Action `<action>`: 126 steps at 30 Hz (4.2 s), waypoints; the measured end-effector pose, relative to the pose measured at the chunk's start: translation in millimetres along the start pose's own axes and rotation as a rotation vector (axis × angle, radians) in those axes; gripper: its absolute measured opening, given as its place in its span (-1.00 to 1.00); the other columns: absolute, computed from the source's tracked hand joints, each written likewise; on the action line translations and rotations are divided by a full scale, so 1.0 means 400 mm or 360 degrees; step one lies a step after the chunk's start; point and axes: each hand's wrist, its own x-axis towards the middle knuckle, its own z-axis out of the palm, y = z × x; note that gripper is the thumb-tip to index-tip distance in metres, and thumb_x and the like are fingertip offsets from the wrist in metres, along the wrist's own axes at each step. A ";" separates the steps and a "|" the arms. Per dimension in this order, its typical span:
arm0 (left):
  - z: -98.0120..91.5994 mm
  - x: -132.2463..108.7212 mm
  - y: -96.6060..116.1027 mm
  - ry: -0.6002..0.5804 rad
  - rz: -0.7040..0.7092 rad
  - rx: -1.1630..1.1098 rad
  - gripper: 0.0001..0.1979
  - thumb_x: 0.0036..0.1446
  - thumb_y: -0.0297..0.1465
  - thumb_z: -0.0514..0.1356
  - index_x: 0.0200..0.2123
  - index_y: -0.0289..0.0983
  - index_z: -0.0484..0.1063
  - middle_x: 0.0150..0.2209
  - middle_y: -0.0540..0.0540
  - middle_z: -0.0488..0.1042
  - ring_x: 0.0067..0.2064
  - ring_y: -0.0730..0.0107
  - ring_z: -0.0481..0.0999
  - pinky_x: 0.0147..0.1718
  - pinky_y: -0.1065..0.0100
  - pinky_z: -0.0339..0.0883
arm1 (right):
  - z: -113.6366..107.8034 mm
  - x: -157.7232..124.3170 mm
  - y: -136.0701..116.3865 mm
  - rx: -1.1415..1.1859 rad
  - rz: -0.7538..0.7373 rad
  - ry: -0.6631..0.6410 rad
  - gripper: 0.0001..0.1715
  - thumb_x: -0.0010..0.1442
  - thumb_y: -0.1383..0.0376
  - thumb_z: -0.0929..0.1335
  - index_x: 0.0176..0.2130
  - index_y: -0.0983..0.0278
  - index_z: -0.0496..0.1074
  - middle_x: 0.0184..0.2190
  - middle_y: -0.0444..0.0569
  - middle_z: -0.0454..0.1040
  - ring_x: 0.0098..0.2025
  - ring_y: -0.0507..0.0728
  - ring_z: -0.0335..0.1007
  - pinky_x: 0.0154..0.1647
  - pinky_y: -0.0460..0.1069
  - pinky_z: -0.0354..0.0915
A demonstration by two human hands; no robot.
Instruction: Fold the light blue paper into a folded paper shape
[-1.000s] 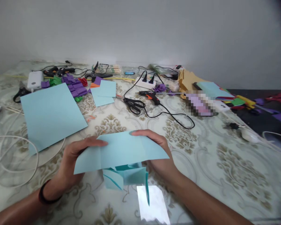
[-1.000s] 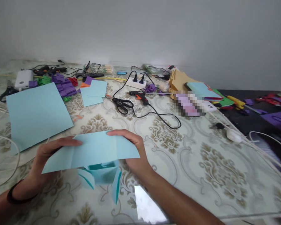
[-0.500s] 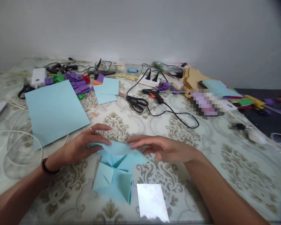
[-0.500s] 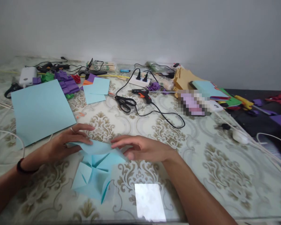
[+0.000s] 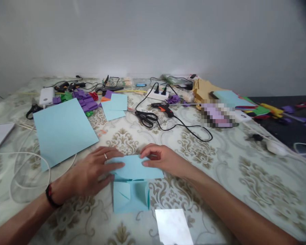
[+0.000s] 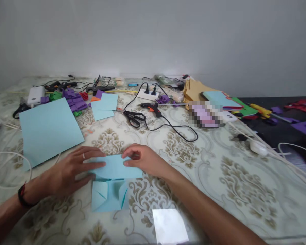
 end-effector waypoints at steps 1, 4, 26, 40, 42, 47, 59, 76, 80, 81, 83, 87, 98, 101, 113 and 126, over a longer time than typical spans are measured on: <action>-0.002 -0.008 0.009 -0.0107 0.0036 -0.0053 -0.52 0.30 -0.41 0.23 0.27 -0.20 0.38 0.27 -0.25 0.45 0.31 0.00 0.40 0.25 -0.09 0.36 | 0.000 -0.002 0.002 -0.0045 -0.0016 0.0021 -0.71 0.08 0.14 0.57 -0.24 0.24 0.60 -0.11 -0.03 0.50 -0.10 0.13 0.51 0.02 0.07 0.43; 0.005 -0.037 0.029 -0.0332 0.0048 -0.0110 -0.36 0.34 -0.24 0.21 0.42 -0.23 0.18 0.40 -0.28 0.30 0.43 -0.02 0.26 0.38 -0.14 0.19 | 0.006 -0.013 0.008 -0.0252 -0.0144 0.0103 -0.84 0.14 0.24 0.52 -0.24 0.24 0.60 -0.06 0.00 0.51 -0.07 0.14 0.53 0.05 0.08 0.45; 0.126 -0.062 0.130 -0.0158 -0.0227 0.0419 -0.53 0.46 -0.41 0.06 0.38 -0.16 0.28 0.47 -0.24 0.19 0.46 0.09 0.21 0.37 -0.03 0.25 | 0.046 -0.144 0.052 -0.1920 -0.0822 -0.0285 -0.38 0.48 0.16 0.29 0.42 0.25 0.21 0.48 0.01 0.16 0.53 0.27 -0.03 0.51 0.35 0.06; 0.111 0.037 0.076 -0.0221 -0.0303 0.0343 -0.55 0.40 -0.40 0.10 0.31 -0.36 0.32 0.45 -0.36 0.19 0.50 -0.03 0.11 0.43 -0.10 0.11 | 0.063 -0.105 0.035 -0.1940 -0.0770 -0.0137 -0.14 0.45 -0.03 0.29 0.52 0.20 -0.04 0.54 0.16 -0.07 0.55 0.47 -0.20 0.40 0.60 -0.01; 0.119 0.035 0.073 -0.0220 -0.0304 0.0319 -0.48 0.40 -0.39 0.11 0.38 -0.33 0.23 0.48 -0.32 0.14 0.52 -0.02 0.05 0.44 -0.10 0.09 | 0.060 -0.102 0.031 -0.1927 -0.0778 -0.0162 -0.19 0.46 0.01 0.29 0.51 0.15 -0.02 0.54 0.13 -0.06 0.55 0.47 -0.18 0.39 0.61 0.00; 0.117 0.027 0.059 -0.0242 -0.0267 0.0274 -0.47 0.43 -0.32 0.13 0.41 -0.21 0.21 0.52 -0.23 0.04 0.54 -0.05 -0.05 0.43 -0.08 0.11 | 0.050 -0.093 0.039 -0.1900 -0.0765 -0.0211 -0.15 0.45 0.06 0.32 0.51 0.23 -0.04 0.52 0.14 0.04 0.54 0.43 -0.12 0.43 0.57 -0.02; 0.120 0.034 0.056 -0.0269 -0.0322 0.0190 -0.41 0.44 -0.30 0.09 0.48 -0.10 0.09 0.57 -0.15 -0.16 0.54 -0.14 -0.08 0.43 -0.13 0.06 | 0.011 -0.115 0.043 -0.1673 -0.0922 -0.0391 -0.55 0.40 0.15 0.35 0.22 0.21 0.41 0.47 0.13 0.15 0.57 0.39 -0.23 0.52 0.49 -0.19; 0.134 0.075 0.109 -0.0298 -0.0411 0.0278 -0.31 0.30 -0.47 0.08 0.47 -0.36 0.07 0.53 -0.33 -0.04 0.55 -0.20 -0.16 0.44 -0.25 -0.06 | 0.013 -0.108 0.023 -0.1660 -0.0873 -0.0319 -0.54 0.43 0.11 0.34 0.24 0.15 0.45 0.36 0.08 0.36 0.49 0.37 0.07 0.52 0.46 -0.11; 0.149 0.076 0.110 -0.0308 -0.0407 0.0307 -0.22 0.24 -0.48 0.11 0.50 -0.37 0.00 0.55 -0.33 -0.14 0.55 -0.25 -0.23 0.44 -0.27 -0.07 | 0.007 -0.111 0.022 -0.1638 -0.0845 -0.0307 -0.49 0.42 0.11 0.35 0.29 0.14 0.41 0.38 0.03 0.35 0.50 0.34 0.07 0.53 0.45 -0.14; 0.152 0.074 0.109 -0.0301 -0.0407 0.0311 -0.22 0.24 -0.48 0.11 0.50 -0.35 -0.01 0.55 -0.32 -0.16 0.55 -0.26 -0.25 0.43 -0.28 -0.07 | 0.005 -0.112 0.023 -0.1628 -0.0842 -0.0298 -0.48 0.42 0.12 0.35 0.30 0.15 0.40 0.39 0.01 0.34 0.49 0.33 0.08 0.54 0.43 -0.16; 0.156 0.070 0.107 -0.0287 -0.0413 0.0305 -0.24 0.26 -0.47 0.10 0.50 -0.32 0.00 0.56 -0.29 -0.18 0.55 -0.29 -0.27 0.42 -0.29 -0.06 | 0.002 -0.116 0.025 -0.1613 -0.0836 -0.0270 -0.46 0.43 0.12 0.35 0.32 0.16 0.38 0.39 0.00 0.34 0.48 0.30 0.12 0.55 0.41 -0.18; 0.154 0.071 0.105 -0.0285 -0.0439 0.0271 -0.23 0.28 -0.46 0.10 0.52 -0.23 -0.03 0.57 -0.22 -0.18 0.55 -0.30 -0.24 0.41 -0.32 -0.03 | -0.002 -0.126 0.034 -0.1615 -0.0812 -0.0154 -0.46 0.45 0.11 0.30 0.32 0.23 0.39 0.36 0.11 0.37 0.45 0.29 0.20 0.55 0.41 -0.13; 0.145 0.080 0.111 -0.0257 -0.0427 0.0278 -0.20 0.21 -0.52 0.12 0.50 -0.10 0.05 0.57 -0.17 -0.21 0.54 -0.37 -0.21 0.38 -0.41 0.00 | 0.038 -0.095 -0.004 -0.1956 -0.0675 0.0063 -0.42 0.51 0.10 0.18 0.23 0.43 0.43 0.18 0.23 0.52 0.19 0.37 0.40 0.27 0.35 0.33; 0.147 0.078 0.110 -0.0261 -0.0428 0.0289 -0.21 0.21 -0.52 0.12 0.49 -0.10 0.07 0.57 -0.17 -0.21 0.54 -0.35 -0.22 0.38 -0.42 -0.01 | 0.055 -0.069 -0.008 -0.2066 -0.0608 0.0070 -0.38 0.50 0.07 0.21 0.25 0.48 0.40 0.14 0.28 0.51 0.10 0.42 0.38 0.14 0.38 0.36; 0.143 0.082 0.111 -0.0279 -0.0465 0.0226 -0.25 0.27 -0.39 0.21 0.48 -0.01 0.10 0.55 -0.22 -0.12 0.53 -0.42 -0.17 0.38 -0.41 -0.03 | 0.007 -0.056 -0.045 -0.2250 -0.0490 0.0056 -0.51 0.54 0.18 0.16 0.18 0.40 0.46 -0.04 0.09 0.57 -0.03 0.32 0.37 0.08 0.28 0.18; 0.151 0.078 0.107 -0.0215 -0.0449 0.0225 -0.28 0.26 -0.36 0.27 0.44 0.06 0.18 0.56 -0.21 -0.17 0.51 -0.51 -0.15 0.36 -0.47 -0.04 | 0.052 -0.083 -0.031 -0.2357 -0.0335 0.0141 -0.41 0.51 0.10 0.20 0.30 0.41 0.37 -0.02 0.15 0.53 -0.03 0.35 0.32 0.01 0.25 0.14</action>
